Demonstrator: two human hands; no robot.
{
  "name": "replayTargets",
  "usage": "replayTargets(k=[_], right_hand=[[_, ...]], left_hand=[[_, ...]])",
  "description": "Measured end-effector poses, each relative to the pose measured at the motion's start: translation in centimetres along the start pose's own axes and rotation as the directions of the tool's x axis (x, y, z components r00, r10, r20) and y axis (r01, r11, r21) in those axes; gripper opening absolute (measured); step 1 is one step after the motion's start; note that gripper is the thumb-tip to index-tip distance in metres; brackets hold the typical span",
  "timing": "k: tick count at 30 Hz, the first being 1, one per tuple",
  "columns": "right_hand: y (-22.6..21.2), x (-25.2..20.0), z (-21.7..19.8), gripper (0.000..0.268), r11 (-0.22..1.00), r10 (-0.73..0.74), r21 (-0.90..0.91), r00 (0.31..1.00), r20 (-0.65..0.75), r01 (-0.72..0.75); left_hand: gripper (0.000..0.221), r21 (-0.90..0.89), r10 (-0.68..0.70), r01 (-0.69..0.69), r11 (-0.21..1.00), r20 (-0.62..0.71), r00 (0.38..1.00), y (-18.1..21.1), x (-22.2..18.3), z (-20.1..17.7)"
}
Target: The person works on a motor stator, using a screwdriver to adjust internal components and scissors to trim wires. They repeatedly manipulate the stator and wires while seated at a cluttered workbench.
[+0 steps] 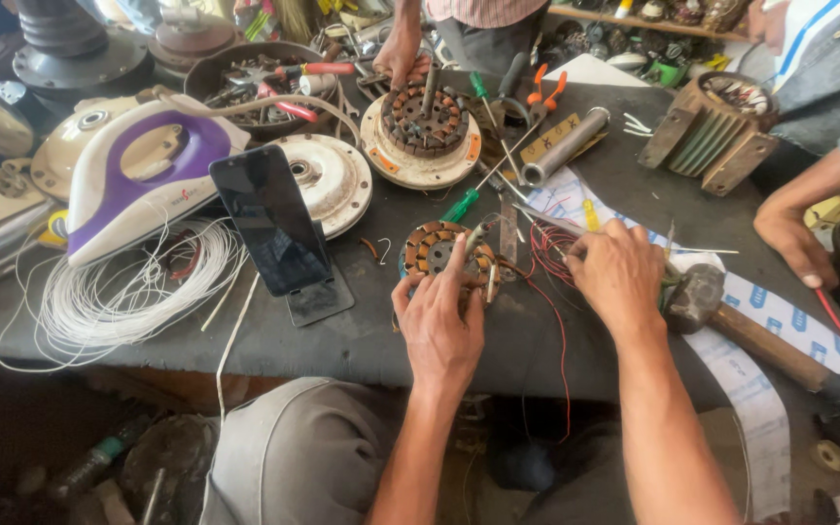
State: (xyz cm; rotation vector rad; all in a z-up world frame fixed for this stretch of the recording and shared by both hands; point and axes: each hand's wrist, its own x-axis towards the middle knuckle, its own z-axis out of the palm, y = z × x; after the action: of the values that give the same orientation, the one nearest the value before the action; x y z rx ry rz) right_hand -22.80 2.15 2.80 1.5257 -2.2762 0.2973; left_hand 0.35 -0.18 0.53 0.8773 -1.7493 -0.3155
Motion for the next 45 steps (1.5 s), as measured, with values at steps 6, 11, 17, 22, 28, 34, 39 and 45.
replayTargets(k=[6, 11, 17, 22, 28, 34, 39, 45], right_hand=[[-1.4, 2.6, 0.7, 0.014, 0.965, -0.06, 0.259, 0.998, 0.032, 0.049], [-3.0, 4.9, 3.0, 0.014, 0.969, -0.141, 0.21, 0.989, 0.037, 0.13], [0.5, 3.9, 1.5, 0.015, 0.966, -0.065, 0.251, 0.998, 0.002, 0.062], [1.4, 2.5, 0.3, 0.017, 0.995, -0.015, 0.099, 0.98, 0.201, -0.006], [0.0, 3.4, -0.4, 0.015, 0.998, -0.043, 0.052, 0.969, 0.245, 0.032], [0.3, 3.9, -1.1, 0.026, 0.905, 0.097, 0.366, 0.942, 0.322, -0.218], [1.8, 3.4, -0.9, 0.025, 0.891, -0.198, 0.451, 0.941, 0.275, 0.055], [0.7, 3.6, 0.1, 0.026, 0.981, -0.1, 0.194, 0.922, 0.374, 0.028]], left_hand=[[0.069, -0.005, -0.016, 0.016, 1.0, 0.007, 1.0, 0.1, 0.0, -0.2], [0.067, -0.023, -0.028, 0.028, 0.999, 0.026, 0.999, 0.1, 0.1, -0.4], [0.065, -0.032, -0.033, 0.034, 0.999, 0.028, 0.999, 0.2, 0.2, -0.5], [0.065, -0.013, -0.005, 0.006, 1.0, 0.025, 1.0, 0.3, 0.4, -0.4], [0.065, -0.028, 0.0, 0.001, 1.0, 0.011, 1.0, 0.6, 0.4, -0.9], [0.059, -0.072, -0.006, 0.004, 0.997, -0.028, 1.0, 0.4, 0.3, -0.8], [0.056, -0.114, -0.019, 0.011, 0.993, -0.066, 0.998, 0.3, 0.1, -0.7], [0.052, -0.159, -0.063, 0.042, 0.986, -0.128, 0.99, 0.3, 0.1, -0.8]])
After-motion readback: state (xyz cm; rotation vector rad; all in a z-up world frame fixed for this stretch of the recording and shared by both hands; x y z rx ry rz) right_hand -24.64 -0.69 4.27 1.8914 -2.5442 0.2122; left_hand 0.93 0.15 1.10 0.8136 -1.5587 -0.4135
